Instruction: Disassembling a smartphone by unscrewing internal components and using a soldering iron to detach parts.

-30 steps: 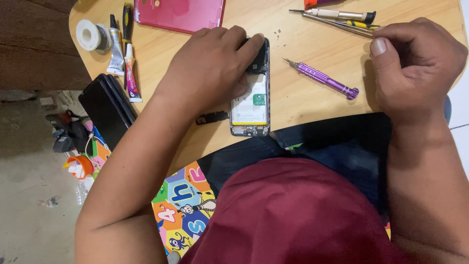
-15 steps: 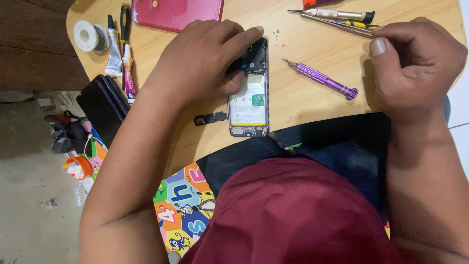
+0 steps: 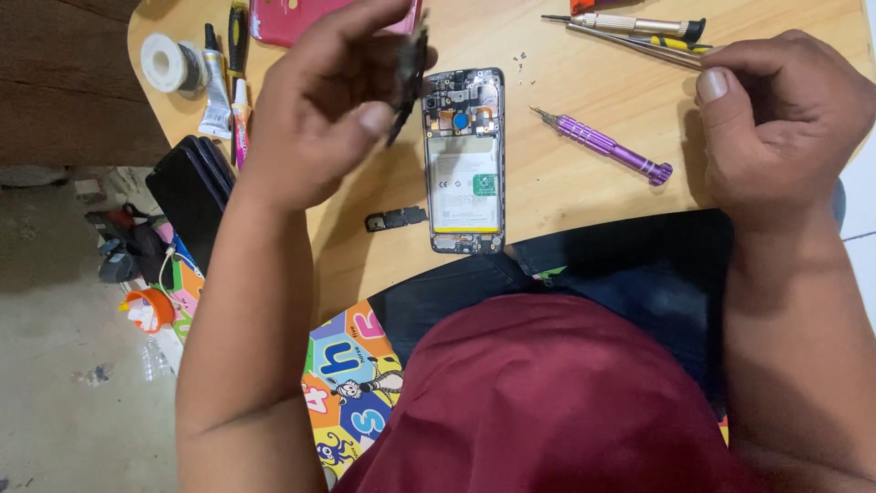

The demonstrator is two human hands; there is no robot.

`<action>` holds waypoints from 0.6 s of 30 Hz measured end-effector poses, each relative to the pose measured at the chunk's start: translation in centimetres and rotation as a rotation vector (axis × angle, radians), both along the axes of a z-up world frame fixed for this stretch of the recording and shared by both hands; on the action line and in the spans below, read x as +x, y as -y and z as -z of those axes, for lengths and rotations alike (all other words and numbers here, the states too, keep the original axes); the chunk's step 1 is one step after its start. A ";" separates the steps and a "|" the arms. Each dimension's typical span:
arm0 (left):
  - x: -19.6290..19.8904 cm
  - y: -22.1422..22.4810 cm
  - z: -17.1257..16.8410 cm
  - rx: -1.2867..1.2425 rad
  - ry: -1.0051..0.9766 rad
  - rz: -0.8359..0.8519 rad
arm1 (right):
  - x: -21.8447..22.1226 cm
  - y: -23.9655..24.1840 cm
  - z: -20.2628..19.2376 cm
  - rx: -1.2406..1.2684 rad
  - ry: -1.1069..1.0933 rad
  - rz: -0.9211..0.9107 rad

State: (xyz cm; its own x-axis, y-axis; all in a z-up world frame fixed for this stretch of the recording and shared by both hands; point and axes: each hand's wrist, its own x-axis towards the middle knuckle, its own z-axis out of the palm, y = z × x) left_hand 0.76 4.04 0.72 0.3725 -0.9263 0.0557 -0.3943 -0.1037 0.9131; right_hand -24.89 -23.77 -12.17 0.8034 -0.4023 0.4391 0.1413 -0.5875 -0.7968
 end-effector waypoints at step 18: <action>-2.7 -3.1 3.7 -0.409 -1.247 -0.256 | -0.4 -0.1 1.1 0.071 -0.026 0.018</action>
State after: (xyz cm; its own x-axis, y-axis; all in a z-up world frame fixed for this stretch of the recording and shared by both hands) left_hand -1.92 7.18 -2.98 0.5365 -0.8219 -0.1915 0.7096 0.3165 0.6295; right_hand -25.25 -23.71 -13.26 0.8065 -0.4459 0.3883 0.1102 -0.5320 -0.8396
